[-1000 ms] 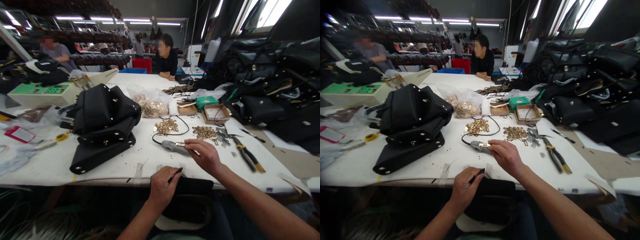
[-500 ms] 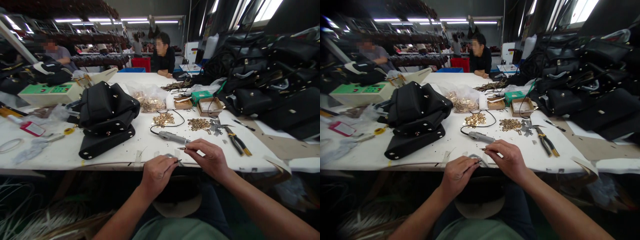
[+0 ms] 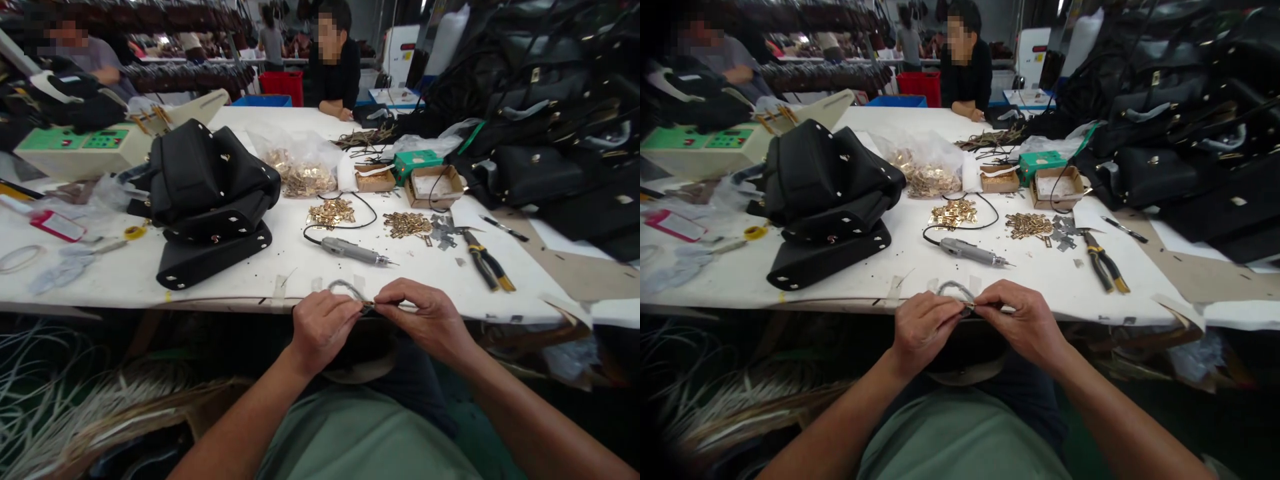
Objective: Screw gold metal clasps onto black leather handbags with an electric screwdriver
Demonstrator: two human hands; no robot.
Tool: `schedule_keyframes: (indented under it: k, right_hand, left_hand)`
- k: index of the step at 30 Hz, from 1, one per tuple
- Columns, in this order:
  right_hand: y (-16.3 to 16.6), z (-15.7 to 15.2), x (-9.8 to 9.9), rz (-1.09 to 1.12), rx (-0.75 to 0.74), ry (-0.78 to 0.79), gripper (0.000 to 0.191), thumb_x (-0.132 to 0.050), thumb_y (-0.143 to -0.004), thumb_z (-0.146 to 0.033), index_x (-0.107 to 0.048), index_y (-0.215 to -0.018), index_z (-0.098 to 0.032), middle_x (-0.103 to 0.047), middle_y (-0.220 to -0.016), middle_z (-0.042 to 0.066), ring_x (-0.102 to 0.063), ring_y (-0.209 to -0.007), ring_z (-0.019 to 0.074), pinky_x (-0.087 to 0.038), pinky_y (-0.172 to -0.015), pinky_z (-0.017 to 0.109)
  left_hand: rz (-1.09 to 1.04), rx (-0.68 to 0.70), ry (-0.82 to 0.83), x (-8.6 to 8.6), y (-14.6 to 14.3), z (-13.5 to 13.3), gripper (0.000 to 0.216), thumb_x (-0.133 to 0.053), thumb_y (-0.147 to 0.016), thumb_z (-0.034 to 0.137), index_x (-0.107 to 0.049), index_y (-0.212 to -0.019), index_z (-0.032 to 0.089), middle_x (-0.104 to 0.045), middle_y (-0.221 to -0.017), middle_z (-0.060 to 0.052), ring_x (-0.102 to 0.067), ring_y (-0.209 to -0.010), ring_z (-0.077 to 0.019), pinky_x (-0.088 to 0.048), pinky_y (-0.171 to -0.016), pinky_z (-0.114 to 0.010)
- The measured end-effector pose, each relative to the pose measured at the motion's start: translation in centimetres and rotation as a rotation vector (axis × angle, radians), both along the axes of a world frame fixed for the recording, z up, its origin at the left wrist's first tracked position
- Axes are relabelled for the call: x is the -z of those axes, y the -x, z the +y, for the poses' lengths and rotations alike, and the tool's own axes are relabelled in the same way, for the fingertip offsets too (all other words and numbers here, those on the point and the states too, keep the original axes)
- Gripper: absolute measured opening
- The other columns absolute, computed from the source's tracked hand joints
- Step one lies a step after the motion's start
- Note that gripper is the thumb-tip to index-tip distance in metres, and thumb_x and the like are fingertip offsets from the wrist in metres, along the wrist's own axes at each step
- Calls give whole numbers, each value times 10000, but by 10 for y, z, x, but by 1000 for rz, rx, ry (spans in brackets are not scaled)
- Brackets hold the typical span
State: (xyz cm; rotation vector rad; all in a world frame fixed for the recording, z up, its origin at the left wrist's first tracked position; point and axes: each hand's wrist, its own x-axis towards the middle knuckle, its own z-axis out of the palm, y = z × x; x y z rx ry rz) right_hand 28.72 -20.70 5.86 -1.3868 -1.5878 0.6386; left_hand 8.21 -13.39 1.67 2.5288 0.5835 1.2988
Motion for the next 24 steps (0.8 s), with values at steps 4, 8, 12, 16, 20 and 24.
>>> schedule_keyframes:
  k: [4, 8, 12, 16, 20, 24]
  right_hand:
    - [-2, -1, -7, -26, 6, 8, 44, -721, -903, -197, -740, -920, -233, -738, -887, 10, -692, -826, 155, -539, -763, 262]
    - [-1, -2, -11, -64, -20, -4, 77, -697, -915, -179, -742, -941, -235, -737, -905, 17, -693, -843, 159, -541, -770, 262]
    - [4, -4, -12, -80, -54, 6, 103, -678, -928, -169, -749, -971, -230, -733, -922, 29, -693, -861, 159, -541, -774, 259]
    - [7, -5, -14, -51, -65, 32, 93, -687, -924, -171, -754, -961, -224, -730, -907, 33, -692, -846, 162, -546, -762, 266]
    - [8, -5, -17, -42, -92, 71, 94, -685, -924, -168, -755, -954, -223, -731, -906, 33, -691, -851, 165, -548, -771, 272]
    - [7, -4, -19, -49, -140, 122, 109, -673, -931, -175, -760, -962, -233, -731, -927, 36, -690, -870, 175, -551, -782, 282]
  left_hand:
    - [24, 19, -42, 1, 2, 3, 215, -738, -840, 83, -662, -995, 212, -778, -950, -11, -675, -758, -147, -486, -673, -289]
    - [6, 74, -51, 3, 6, 5, 294, -746, -846, 98, -667, -1105, 211, -774, -1037, -46, -712, -878, -158, -531, -739, -280]
    - [-25, 114, -17, 5, 9, 5, 324, -769, -834, 109, -673, -1130, 198, -768, -1002, -64, -721, -911, -169, -558, -768, -283]
    - [-73, 132, 22, 3, 8, 3, 302, -761, -826, 78, -675, -1089, 199, -761, -906, -33, -707, -827, -144, -558, -739, -270]
    - [-83, 130, 34, 1, 6, 3, 273, -748, -827, 64, -670, -1054, 193, -762, -903, -35, -700, -812, -139, -561, -742, -271]
    - [-63, 127, 36, -1, 7, 2, 220, -719, -855, 84, -679, -1030, 212, -759, -899, -25, -698, -802, -129, -554, -730, -253]
